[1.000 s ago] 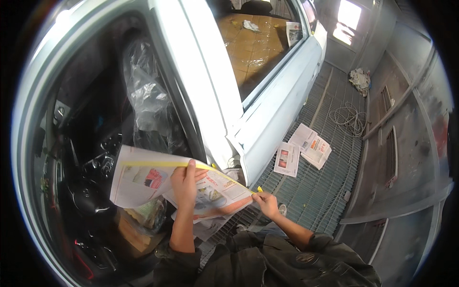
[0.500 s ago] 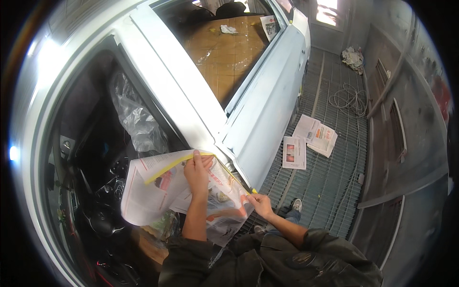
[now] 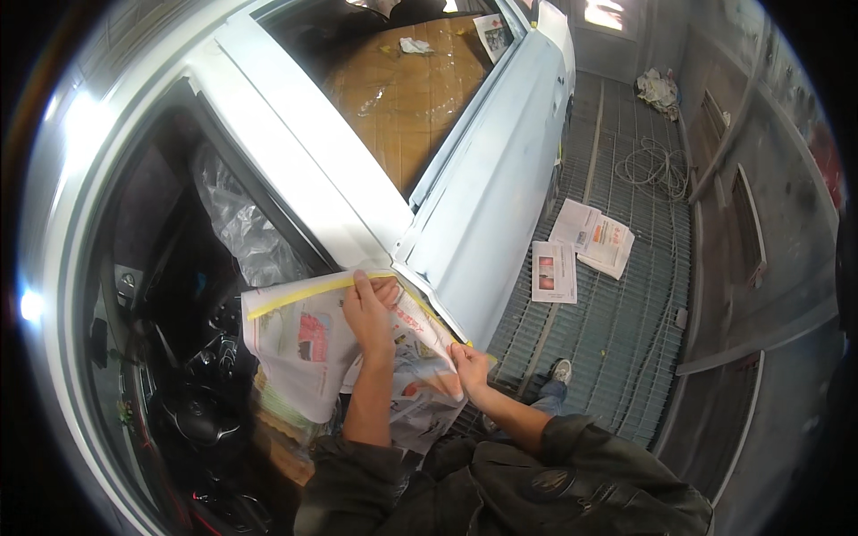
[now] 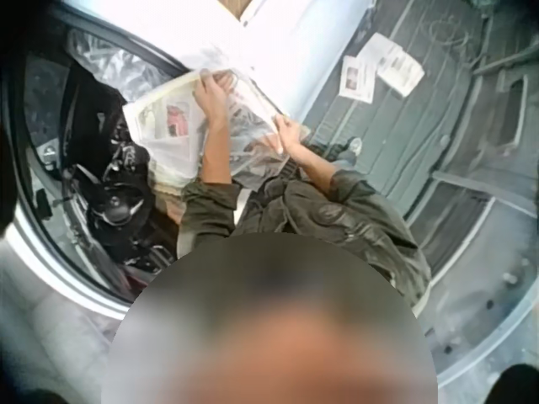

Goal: The person places newspaper sheets over the car door and window edges, then secures them with yellow masking tape. They smooth the paper and tape along the door frame and window line to protect adjacent surfaces.

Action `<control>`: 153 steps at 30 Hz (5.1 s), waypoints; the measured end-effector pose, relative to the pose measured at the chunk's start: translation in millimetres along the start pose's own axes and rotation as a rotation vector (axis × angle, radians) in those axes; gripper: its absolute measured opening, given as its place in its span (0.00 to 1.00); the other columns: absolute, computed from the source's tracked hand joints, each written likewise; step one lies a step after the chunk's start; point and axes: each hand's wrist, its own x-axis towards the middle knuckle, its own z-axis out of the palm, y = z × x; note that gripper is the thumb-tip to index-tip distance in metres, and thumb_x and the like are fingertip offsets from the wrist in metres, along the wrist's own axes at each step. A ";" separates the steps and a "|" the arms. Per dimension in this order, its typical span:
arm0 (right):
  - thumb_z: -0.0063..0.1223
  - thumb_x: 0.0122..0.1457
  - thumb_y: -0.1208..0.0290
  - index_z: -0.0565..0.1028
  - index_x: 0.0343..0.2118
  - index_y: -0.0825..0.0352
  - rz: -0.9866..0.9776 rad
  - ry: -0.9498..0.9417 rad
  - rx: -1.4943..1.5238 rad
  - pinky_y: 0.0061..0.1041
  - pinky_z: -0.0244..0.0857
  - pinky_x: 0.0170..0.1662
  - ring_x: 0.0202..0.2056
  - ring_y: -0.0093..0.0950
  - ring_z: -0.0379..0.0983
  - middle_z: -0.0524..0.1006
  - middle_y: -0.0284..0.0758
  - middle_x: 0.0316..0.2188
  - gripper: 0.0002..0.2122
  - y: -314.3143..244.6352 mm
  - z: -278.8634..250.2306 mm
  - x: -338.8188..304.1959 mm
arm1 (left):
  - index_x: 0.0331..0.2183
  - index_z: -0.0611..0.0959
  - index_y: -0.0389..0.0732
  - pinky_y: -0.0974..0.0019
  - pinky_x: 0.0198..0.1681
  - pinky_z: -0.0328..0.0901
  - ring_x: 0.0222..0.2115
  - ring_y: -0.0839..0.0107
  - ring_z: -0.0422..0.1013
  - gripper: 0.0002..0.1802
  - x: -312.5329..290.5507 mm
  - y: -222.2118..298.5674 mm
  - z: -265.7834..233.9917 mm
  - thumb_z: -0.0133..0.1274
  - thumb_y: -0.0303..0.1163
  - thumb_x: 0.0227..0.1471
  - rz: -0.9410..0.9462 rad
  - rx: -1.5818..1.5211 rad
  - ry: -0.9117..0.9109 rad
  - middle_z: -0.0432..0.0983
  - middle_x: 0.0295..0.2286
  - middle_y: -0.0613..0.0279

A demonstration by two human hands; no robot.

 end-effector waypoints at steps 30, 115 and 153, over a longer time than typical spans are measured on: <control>0.60 0.61 0.60 0.85 0.38 0.66 -0.050 -0.062 0.102 0.25 0.69 0.33 0.27 0.20 0.74 0.83 0.34 0.25 0.14 -0.2 -14.5 -9.2 | 0.37 0.81 0.22 0.66 0.38 0.77 0.32 0.63 0.82 0.24 5.7 -28.8 25.2 0.46 0.39 0.68 0.302 0.197 0.240 0.83 0.32 0.46; 0.56 0.65 0.62 0.74 0.18 0.67 0.109 0.085 0.341 0.21 0.51 0.24 0.20 0.15 0.57 0.67 0.22 0.16 0.19 -48.7 21.3 -12.9 | 0.38 0.81 0.30 0.71 0.29 0.71 0.23 0.77 0.73 0.10 21.2 -9.6 19.4 0.52 0.29 0.63 0.255 0.408 0.036 0.79 0.25 0.60; 0.59 0.64 0.63 0.84 0.35 0.71 0.139 0.059 0.394 0.20 0.58 0.25 0.23 0.15 0.65 0.75 0.25 0.21 0.13 -29.2 22.3 -6.9 | 0.59 0.64 0.18 0.71 0.51 0.66 0.48 0.69 0.73 0.30 -37.2 -73.3 -4.4 0.50 0.23 0.59 -0.225 0.295 -0.217 0.75 0.50 0.46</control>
